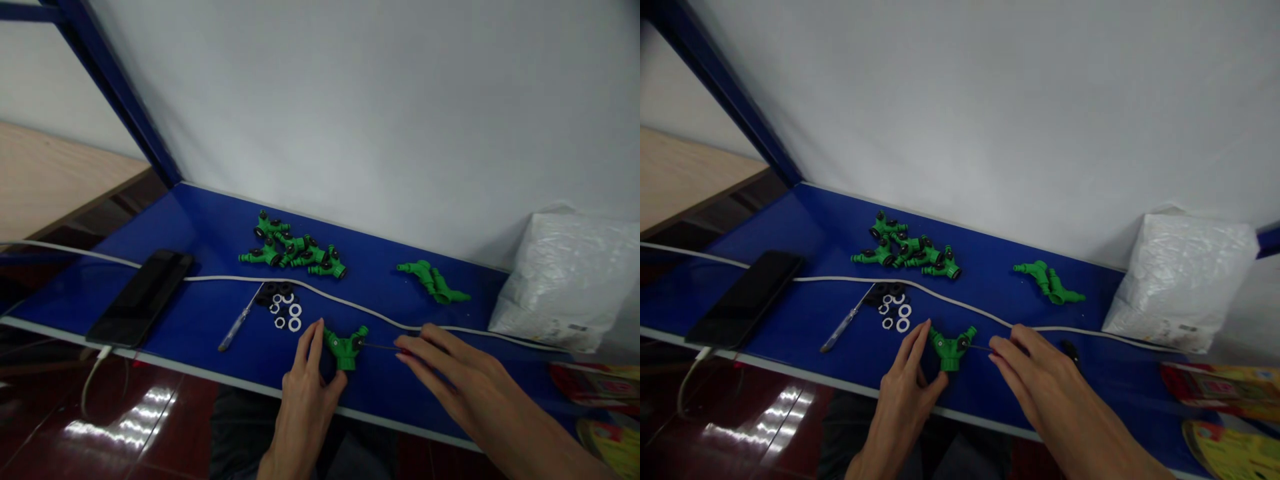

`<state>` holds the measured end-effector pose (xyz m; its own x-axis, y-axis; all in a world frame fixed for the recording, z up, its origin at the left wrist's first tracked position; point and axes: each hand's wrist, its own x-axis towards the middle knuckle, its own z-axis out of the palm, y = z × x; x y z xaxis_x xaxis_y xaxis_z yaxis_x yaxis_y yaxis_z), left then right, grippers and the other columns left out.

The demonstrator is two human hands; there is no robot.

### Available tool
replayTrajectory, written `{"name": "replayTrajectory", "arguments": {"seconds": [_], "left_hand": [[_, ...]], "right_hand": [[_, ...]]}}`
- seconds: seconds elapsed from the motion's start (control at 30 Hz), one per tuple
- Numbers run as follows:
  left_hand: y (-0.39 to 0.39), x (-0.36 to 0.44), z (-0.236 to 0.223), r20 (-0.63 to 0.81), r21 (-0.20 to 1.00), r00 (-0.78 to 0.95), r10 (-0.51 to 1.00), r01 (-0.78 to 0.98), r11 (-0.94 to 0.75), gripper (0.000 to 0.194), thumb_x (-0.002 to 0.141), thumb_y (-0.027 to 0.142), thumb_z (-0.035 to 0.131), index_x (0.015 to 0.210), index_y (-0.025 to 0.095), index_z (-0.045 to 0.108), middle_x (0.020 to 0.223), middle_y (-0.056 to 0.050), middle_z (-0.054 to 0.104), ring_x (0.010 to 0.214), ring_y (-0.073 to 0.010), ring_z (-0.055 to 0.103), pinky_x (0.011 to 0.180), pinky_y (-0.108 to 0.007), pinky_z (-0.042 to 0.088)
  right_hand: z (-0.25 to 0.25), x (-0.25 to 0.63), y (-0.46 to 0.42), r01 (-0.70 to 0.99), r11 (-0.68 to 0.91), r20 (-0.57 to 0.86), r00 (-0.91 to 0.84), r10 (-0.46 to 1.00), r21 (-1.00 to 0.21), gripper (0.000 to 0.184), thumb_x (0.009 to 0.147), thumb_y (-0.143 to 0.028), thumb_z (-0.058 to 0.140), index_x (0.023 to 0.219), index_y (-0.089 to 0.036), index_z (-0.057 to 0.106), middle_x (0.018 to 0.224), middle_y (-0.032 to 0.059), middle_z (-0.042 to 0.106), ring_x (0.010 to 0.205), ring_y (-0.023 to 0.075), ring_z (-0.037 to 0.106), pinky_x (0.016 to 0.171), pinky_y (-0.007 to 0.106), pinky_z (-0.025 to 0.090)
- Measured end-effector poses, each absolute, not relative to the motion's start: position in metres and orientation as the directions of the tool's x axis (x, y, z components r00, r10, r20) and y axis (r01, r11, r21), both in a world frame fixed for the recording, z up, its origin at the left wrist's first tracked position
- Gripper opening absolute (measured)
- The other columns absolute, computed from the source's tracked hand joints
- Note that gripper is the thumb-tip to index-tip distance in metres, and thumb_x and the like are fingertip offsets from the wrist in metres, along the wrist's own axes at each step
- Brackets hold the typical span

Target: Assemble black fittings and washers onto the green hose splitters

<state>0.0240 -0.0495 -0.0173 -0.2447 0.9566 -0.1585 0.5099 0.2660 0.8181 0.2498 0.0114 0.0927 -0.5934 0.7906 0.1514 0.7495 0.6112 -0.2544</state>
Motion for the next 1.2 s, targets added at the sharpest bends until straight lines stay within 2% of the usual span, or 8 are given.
{"name": "replayTrajectory", "arguments": {"seconds": [0.17,0.37,0.6,0.8,0.93,1.0,1.07,1.2], "left_hand": [[-0.05,0.024,-0.015,-0.187,0.816,-0.245,0.951,0.501,0.289,0.076,0.08,0.016,0.06,0.153,0.026,0.044,0.156,-0.009,0.05,0.075,-0.0175,0.073,0.074,-0.034,0.062],[-0.05,0.026,-0.022,-0.153,0.837,-0.244,0.958,0.484,0.257,0.077,0.08,0.016,0.058,0.154,0.026,0.042,0.156,-0.01,0.049,0.085,-0.0198,0.075,0.077,-0.033,0.061],[-0.049,0.024,-0.024,-0.19,0.84,-0.234,0.954,0.464,0.281,0.077,0.08,0.017,0.055,0.156,0.027,0.041,0.159,-0.009,0.046,0.081,-0.0178,0.075,0.076,-0.032,0.06],[-0.048,0.022,-0.03,-0.185,0.851,-0.21,0.96,0.455,0.263,0.077,0.081,0.016,0.054,0.156,0.026,0.04,0.16,-0.01,0.044,0.075,-0.016,0.073,0.079,-0.033,0.061],[-0.044,0.021,-0.035,-0.144,0.833,-0.227,0.963,0.497,0.241,0.079,0.079,0.014,0.057,0.155,0.026,0.042,0.159,-0.01,0.046,0.079,-0.018,0.076,0.079,-0.034,0.062],[-0.041,0.019,-0.036,-0.099,0.816,-0.216,0.971,0.541,0.203,0.079,0.078,0.012,0.058,0.154,0.026,0.044,0.156,-0.011,0.05,0.089,-0.0213,0.077,0.079,-0.033,0.063],[-0.037,0.014,-0.035,-0.065,0.799,-0.168,0.984,0.581,0.152,0.077,0.078,0.012,0.058,0.153,0.025,0.046,0.154,-0.011,0.052,0.095,-0.0234,0.077,0.077,-0.032,0.063],[-0.03,0.007,-0.033,-0.036,0.78,-0.083,0.996,0.62,0.08,0.072,0.079,0.015,0.058,0.15,0.023,0.049,0.151,-0.011,0.056,0.09,-0.0218,0.077,0.073,-0.031,0.064]], "right_hand": [[0.098,0.236,0.013,0.694,0.687,0.189,-0.66,0.727,-0.216,0.031,0.099,-0.027,0.048,0.115,-0.033,0.073,0.112,0.0049,0.077,0.105,0.0236,0.073,0.087,0.032,0.061],[0.086,0.23,0.019,0.747,0.65,0.211,-0.619,0.756,-0.138,0.025,0.1,-0.03,0.05,0.109,-0.03,0.073,0.103,0.0056,0.076,0.099,0.0236,0.074,0.083,0.031,0.062],[0.079,0.253,0.014,0.608,0.794,0.181,-0.781,0.597,0.005,0.041,0.096,-0.026,0.05,0.135,-0.03,0.062,0.124,0.0084,0.072,0.116,0.0297,0.069,0.09,0.041,0.061],[0.076,0.241,0.014,0.629,0.777,0.175,-0.769,0.615,0.033,0.044,0.091,-0.011,0.048,0.13,-0.027,0.063,0.118,0.0085,0.074,0.11,0.0261,0.071,0.088,0.036,0.061],[0.083,0.221,0.018,0.621,0.782,0.139,-0.78,0.611,0.046,0.045,0.085,-0.012,0.055,0.129,-0.019,0.061,0.125,0.0164,0.07,0.114,0.0311,0.069,0.093,0.043,0.06],[0.086,0.216,0.02,0.588,0.808,0.106,-0.806,0.582,0.03,0.05,0.081,-0.014,0.059,0.131,-0.016,0.059,0.131,0.0194,0.067,0.122,0.0344,0.064,0.097,0.048,0.057],[0.091,0.216,0.023,0.547,0.837,0.092,-0.835,0.543,0.021,0.059,0.08,-0.011,0.057,0.138,-0.017,0.054,0.137,0.0184,0.064,0.128,0.0341,0.06,0.1,0.048,0.055],[0.108,0.216,0.024,0.511,0.86,0.086,-0.857,0.508,0.01,0.081,0.077,0.0,0.047,0.154,-0.019,0.035,0.146,0.0157,0.059,0.133,0.0284,0.058,0.099,0.043,0.055]]}}
